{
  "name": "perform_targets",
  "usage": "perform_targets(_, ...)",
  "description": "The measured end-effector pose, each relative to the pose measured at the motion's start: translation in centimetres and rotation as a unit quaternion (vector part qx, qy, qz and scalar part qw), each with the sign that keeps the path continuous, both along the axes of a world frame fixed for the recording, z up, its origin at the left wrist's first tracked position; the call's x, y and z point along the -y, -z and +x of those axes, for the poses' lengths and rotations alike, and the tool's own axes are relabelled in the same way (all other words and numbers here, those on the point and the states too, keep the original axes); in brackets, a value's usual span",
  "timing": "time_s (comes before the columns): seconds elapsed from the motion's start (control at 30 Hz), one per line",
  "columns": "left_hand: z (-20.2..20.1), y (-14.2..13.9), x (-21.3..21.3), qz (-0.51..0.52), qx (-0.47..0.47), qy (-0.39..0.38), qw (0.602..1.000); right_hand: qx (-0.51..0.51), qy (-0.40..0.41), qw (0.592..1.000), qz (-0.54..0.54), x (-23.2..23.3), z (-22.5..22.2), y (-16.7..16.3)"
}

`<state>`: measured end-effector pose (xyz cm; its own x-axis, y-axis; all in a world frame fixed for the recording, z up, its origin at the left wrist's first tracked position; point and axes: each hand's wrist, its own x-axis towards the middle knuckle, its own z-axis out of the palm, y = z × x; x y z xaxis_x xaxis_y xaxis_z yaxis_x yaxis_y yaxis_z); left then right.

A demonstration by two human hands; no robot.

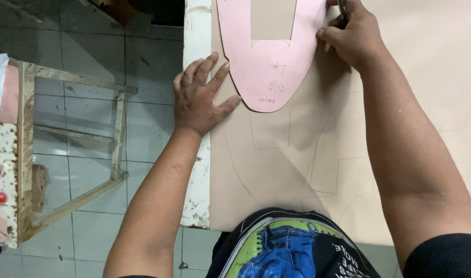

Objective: The person lays a sheet of pattern material over a work table and smooths it flat. They place a pink shoe upper template on the sheet, hold it steady with one hand, and trace around its edge with a pen, repositioning the template to trace additional outlines on the sheet.

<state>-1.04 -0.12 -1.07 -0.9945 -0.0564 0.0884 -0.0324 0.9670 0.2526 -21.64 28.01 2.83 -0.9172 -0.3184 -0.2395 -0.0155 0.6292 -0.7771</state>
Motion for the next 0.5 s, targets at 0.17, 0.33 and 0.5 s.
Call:
perform_targets(0.17,-0.1,-0.1,-0.1,0.007,-0.003,-0.003,1.0,0.001,0.013,0.999,0.033,-0.1,-0.2,0.2)
perform_targets(0.33,-0.2,-0.2,0.0,0.014,0.002,0.0,1.0,0.026,0.016,0.998,-0.063,-0.2,0.0,0.9)
perform_targets(0.5,-0.1,-0.6,-0.5,0.023,-0.009,0.003,1.0,0.071,0.067,0.975,-0.199,-0.5,4.9,1.4)
